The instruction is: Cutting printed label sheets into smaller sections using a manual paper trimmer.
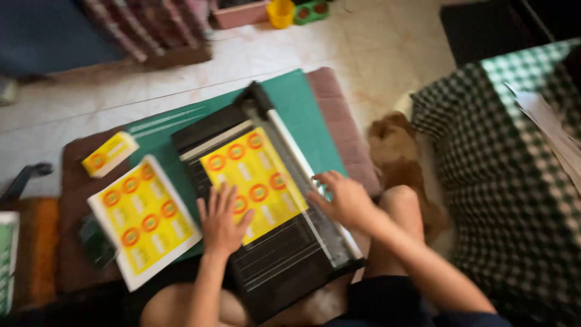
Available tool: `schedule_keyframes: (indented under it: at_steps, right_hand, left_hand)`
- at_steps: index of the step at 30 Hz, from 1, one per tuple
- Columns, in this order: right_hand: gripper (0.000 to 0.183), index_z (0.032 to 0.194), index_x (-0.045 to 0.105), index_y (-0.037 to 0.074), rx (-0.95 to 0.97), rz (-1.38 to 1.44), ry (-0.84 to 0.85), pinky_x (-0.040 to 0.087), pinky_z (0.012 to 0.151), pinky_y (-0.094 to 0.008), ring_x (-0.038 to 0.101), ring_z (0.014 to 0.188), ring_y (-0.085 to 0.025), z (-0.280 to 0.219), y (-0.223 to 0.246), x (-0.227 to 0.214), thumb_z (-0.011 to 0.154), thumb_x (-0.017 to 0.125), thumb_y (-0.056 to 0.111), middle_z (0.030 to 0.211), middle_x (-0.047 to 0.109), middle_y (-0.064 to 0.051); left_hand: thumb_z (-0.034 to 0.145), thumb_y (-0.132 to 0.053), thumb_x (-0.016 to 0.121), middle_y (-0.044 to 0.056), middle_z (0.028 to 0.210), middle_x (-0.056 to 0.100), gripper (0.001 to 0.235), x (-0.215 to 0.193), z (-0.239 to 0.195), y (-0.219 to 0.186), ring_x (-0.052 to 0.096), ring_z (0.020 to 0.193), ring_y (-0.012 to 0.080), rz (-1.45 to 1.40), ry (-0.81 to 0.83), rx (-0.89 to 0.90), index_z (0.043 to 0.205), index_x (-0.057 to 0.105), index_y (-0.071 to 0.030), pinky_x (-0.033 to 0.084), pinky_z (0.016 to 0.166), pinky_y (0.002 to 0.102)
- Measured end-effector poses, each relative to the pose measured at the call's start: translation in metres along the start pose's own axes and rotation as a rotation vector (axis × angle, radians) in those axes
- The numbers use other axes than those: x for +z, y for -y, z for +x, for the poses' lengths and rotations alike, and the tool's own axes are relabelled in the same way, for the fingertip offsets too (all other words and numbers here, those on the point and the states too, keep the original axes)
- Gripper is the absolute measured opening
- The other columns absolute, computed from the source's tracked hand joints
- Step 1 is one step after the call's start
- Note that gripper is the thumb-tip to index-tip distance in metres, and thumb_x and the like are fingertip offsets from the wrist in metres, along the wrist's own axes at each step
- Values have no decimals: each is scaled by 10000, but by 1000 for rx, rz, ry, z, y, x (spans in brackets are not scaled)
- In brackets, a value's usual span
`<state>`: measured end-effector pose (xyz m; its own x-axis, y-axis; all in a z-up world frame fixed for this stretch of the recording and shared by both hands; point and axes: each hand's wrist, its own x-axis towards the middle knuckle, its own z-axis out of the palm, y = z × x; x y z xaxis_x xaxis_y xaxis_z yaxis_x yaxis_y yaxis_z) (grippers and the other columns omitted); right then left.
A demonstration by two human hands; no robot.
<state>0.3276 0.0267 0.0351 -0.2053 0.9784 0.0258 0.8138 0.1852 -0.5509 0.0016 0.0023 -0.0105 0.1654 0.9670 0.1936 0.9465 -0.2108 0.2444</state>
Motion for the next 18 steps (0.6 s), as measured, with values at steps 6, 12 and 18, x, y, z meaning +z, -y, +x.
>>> schedule_keyframes:
  at_steps: [6, 12, 18]
  right_hand:
    - [428, 1258, 663, 232, -228, -288, -138, 336, 1134, -537, 419, 1393, -388, -35, 69, 57, 892, 687, 453, 1358, 547, -127]
    - [564, 1186, 729, 185, -274, -493, -130, 331, 1164, -552, 556, 1262, -328, -43, 87, 119, 860, 638, 636, 1218, 665, -98]
    - [473, 1231, 617, 67, -266, -608, -36, 213, 1212, -601, 424, 1450, -377, -30, 84, 116, 911, 639, 414, 1400, 584, -201]
  left_hand:
    - [885, -665, 571, 183, 1448, 569, 756, -18, -17, -6, 428, 1426, 438, 24, -69, -57, 1385, 611, -100, 193, 1192, 661]
    - [781, -668, 668, 257, 1224, 609, 812, 9, -26, -23, 534, 1280, 477, 179, -64, -260, 1271, 630, -22, 261, 1153, 671]
    - [880, -725, 511, 148, 932, 603, 675, 1, -35, -30, 642, 890, 368, 122, -15, -284, 1015, 657, -80, 420, 874, 541]
